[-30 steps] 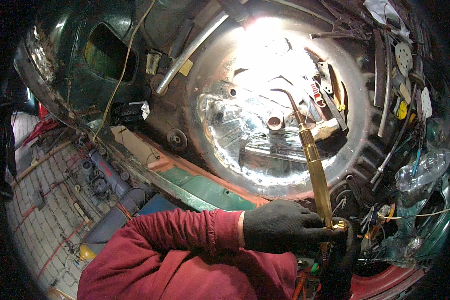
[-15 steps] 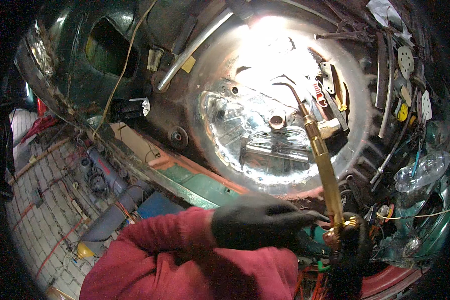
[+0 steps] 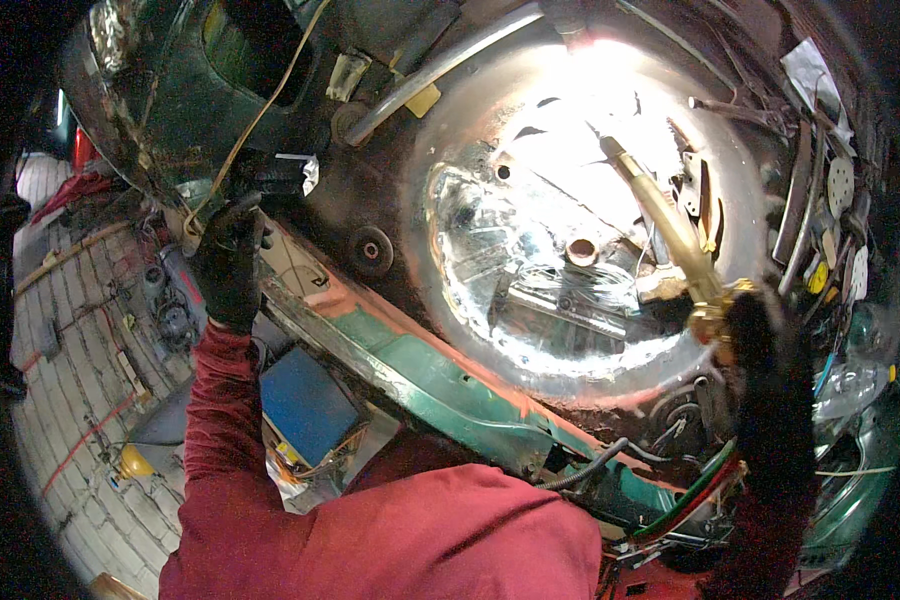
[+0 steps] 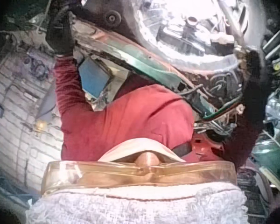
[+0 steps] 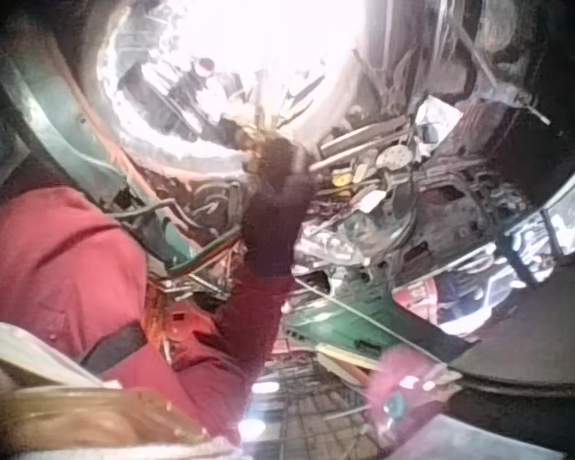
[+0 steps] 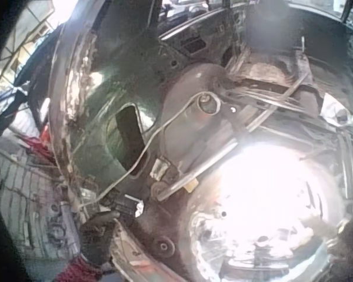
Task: The person welds a section of a car's wheel well using a handheld torch and filler rod. They repeatedly heat the metal, apply filler, and inspect the weld area. The person also uses a hammer to tap the weld and a wire brush to clean the surface.
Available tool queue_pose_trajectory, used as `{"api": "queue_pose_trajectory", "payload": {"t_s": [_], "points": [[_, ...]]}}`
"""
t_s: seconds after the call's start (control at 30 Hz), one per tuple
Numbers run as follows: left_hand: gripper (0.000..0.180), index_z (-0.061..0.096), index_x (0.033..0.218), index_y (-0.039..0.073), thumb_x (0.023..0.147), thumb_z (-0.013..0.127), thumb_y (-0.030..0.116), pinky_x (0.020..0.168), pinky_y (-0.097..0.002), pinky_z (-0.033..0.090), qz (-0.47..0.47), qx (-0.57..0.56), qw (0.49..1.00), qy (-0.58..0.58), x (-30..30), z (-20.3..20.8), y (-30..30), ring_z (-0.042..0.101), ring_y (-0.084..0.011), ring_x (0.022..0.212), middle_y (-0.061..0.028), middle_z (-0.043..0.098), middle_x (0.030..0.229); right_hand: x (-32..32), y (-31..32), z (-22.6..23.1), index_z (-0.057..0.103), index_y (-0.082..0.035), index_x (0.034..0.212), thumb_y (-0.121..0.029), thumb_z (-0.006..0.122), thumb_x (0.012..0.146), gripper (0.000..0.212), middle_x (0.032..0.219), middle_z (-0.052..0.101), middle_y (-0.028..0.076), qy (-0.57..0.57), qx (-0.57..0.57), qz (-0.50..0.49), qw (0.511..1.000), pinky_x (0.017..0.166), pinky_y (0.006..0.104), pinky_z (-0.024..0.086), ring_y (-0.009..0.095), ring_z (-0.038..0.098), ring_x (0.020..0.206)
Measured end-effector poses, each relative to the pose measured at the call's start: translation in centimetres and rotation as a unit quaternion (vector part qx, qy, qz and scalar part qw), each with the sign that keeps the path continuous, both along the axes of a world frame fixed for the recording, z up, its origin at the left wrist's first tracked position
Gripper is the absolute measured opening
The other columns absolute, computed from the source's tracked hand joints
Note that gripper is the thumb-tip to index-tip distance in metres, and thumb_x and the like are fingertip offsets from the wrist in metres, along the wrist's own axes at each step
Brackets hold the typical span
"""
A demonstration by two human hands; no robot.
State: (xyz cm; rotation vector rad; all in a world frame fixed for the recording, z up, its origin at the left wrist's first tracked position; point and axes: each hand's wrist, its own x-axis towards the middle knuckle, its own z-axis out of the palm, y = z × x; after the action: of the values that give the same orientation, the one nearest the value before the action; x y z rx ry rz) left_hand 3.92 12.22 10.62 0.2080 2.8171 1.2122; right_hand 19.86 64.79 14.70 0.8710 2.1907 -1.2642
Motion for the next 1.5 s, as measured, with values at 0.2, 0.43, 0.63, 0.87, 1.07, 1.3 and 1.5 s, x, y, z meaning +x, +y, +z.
{"api": "queue_pose_trajectory", "payload": {"t_s": [0.2,0.43,0.63,0.87,1.07,1.3,1.5], "points": [[0.026,0.074,0.130,0.003,0.104,0.071,0.004,0.094,-0.0283,0.055,0.066,-0.027,0.997,-0.034,0.1,-0.2,1.0,0.069,-0.0118,0.105,-0.0056,0.076,0.119,-0.5,-6.5,-7.9,0.064,0.000,0.099,-0.042,0.051,0.116,0.047,0.076,0.064,0.014,0.051,-0.046,0.077,0.995,0.064,0.0406,0.046,0.022,0.060,0.067],[0.024,0.076,0.129,0.006,0.107,0.067,0.013,0.072,-0.0293,0.055,-0.006,-0.124,0.991,0.047,-0.4,-0.2,1.2,0.067,-0.0105,0.079,-0.0042,0.077,0.100,0.2,-11.2,-11.9,0.059,0.004,0.099,-0.031,0.055,0.115,0.039,0.074,0.059,0.018,0.017,-0.111,0.072,0.991,0.063,0.0431,0.045,0.026,0.057,0.067],[0.024,0.074,0.128,0.002,0.104,0.070,0.003,0.099,-0.0308,0.055,0.022,-0.096,0.995,-0.005,-0.4,0.1,1.4,0.070,-0.0144,0.111,-0.0061,0.077,0.122,0.5,-12.0,-12.6,0.059,0.004,0.102,-0.029,0.055,0.115,0.036,0.078,0.063,0.020,-0.015,-0.122,0.077,0.989,0.065,0.0436,0.048,0.027,0.061,0.069],[0.023,0.074,0.128,0.001,0.105,0.069,0.003,0.094,-0.0294,0.056,0.038,-0.103,0.993,-0.034,-0.4,0.3,1.7,0.071,-0.0127,0.106,-0.0059,0.078,0.120,0.7,-12.3,-12.9,0.059,0.004,0.100,-0.035,0.052,0.116,0.042,0.077,0.059,0.017,-0.009,-0.122,0.078,0.989,0.066,0.0417,0.045,0.025,0.055,0.070],[0.023,0.073,0.128,0.002,0.106,0.068,0.003,0.091,-0.0282,0.056,0.015,-0.081,0.996,-0.023,-0.4,0.3,1.7,0.071,-0.0115,0.104,-0.0046,0.077,0.120,0.4,-12.6,-12.4,0.058,0.003,0.099,-0.035,0.053,0.115,0.042,0.078,0.058,0.017,-0.013,-0.136,0.060,0.989,0.069,0.0420,0.045,0.027,0.056,0.073],[0.023,0.075,0.128,0.005,0.106,0.069,0.004,0.079,-0.0226,0.052,0.027,-0.090,0.995,-0.033,-0.3,0.3,1.8,0.065,-0.0050,0.093,-0.0001,0.076,0.116,0.7,-12.9,-12.7,0.059,0.003,0.100,-0.034,0.053,0.115,0.040,0.079,0.059,0.016,-0.021,-0.133,0.060,0.989,0.069,0.0422,0.046,0.028,0.057,0.073],[0.024,0.075,0.129,0.004,0.105,0.070,0.004,0.080,-0.0234,0.053,0.016,-0.078,0.996,-0.027,-0.5,0.3,1.9,0.065,-0.0059,0.093,-0.0009,0.077,0.115,0.9,-12.9,-13.0,0.059,0.004,0.105,-0.029,0.055,0.114,0.034,0.084,0.069,0.024,-0.014,-0.128,0.073,0.989,0.070,0.0472,0.053,0.039,0.071,0.079]]}}
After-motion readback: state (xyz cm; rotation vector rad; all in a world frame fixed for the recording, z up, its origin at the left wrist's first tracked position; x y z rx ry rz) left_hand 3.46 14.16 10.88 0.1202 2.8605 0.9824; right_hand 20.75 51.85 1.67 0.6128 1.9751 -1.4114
